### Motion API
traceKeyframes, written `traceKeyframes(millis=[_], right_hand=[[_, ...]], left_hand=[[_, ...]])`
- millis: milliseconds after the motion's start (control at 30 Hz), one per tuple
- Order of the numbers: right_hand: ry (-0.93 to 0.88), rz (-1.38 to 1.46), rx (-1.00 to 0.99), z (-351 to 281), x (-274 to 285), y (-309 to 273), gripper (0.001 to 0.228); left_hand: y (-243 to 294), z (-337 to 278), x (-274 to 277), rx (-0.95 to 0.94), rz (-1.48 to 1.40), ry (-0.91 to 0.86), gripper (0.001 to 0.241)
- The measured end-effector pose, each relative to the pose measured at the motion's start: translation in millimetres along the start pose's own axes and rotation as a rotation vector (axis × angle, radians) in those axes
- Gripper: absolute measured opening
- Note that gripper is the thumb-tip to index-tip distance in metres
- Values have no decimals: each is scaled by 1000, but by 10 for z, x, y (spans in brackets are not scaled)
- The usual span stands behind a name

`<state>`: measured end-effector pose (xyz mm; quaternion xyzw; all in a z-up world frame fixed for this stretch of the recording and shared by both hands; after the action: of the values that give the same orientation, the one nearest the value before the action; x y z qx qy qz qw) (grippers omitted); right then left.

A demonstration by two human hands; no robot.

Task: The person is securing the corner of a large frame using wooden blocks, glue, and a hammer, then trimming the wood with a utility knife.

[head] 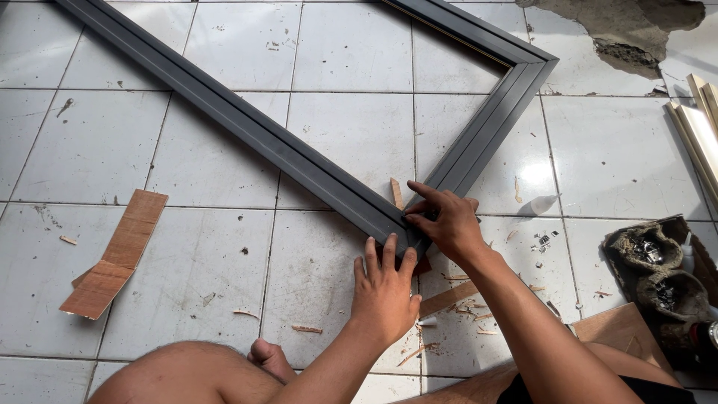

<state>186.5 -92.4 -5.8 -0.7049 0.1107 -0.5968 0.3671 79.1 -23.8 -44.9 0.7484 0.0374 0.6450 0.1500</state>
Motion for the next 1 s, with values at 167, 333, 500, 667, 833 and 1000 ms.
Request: traceKeyframes(millis=[167, 333, 500, 667, 833, 1000], right_hand=[[22, 42, 12, 7, 13, -7, 55], [48, 186, -63, -38, 113, -26, 58], [119, 0, -243, -214, 453, 115, 29], [-194, -337, -426, -595, 339, 886, 47], [-200, -232, -526, -829, 166, 1411, 59], [128, -118, -474, -902, 528, 1243, 35]], left_hand=[[-9, 8, 1, 3, -4, -7, 68], [-9, 13, -27, 0, 11, 5, 69], [-17, -10, -57, -5, 42, -12, 70], [6, -82, 99, 45, -5, -182, 65], [6, -137, 137, 37, 12, -159, 65], [-38, -210, 72, 13, 22, -148, 70]])
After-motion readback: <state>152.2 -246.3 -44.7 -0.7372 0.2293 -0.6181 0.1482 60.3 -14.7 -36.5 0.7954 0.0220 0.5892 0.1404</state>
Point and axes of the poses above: each hand's wrist, its own z-axis towards the middle knuckle, its own x-axis out of the back of the hand, y = z × x, the point moved 7 cm from there along z, towards the middle knuckle, and after that the axes turned 1 degree about z, right-handed, at the moved point
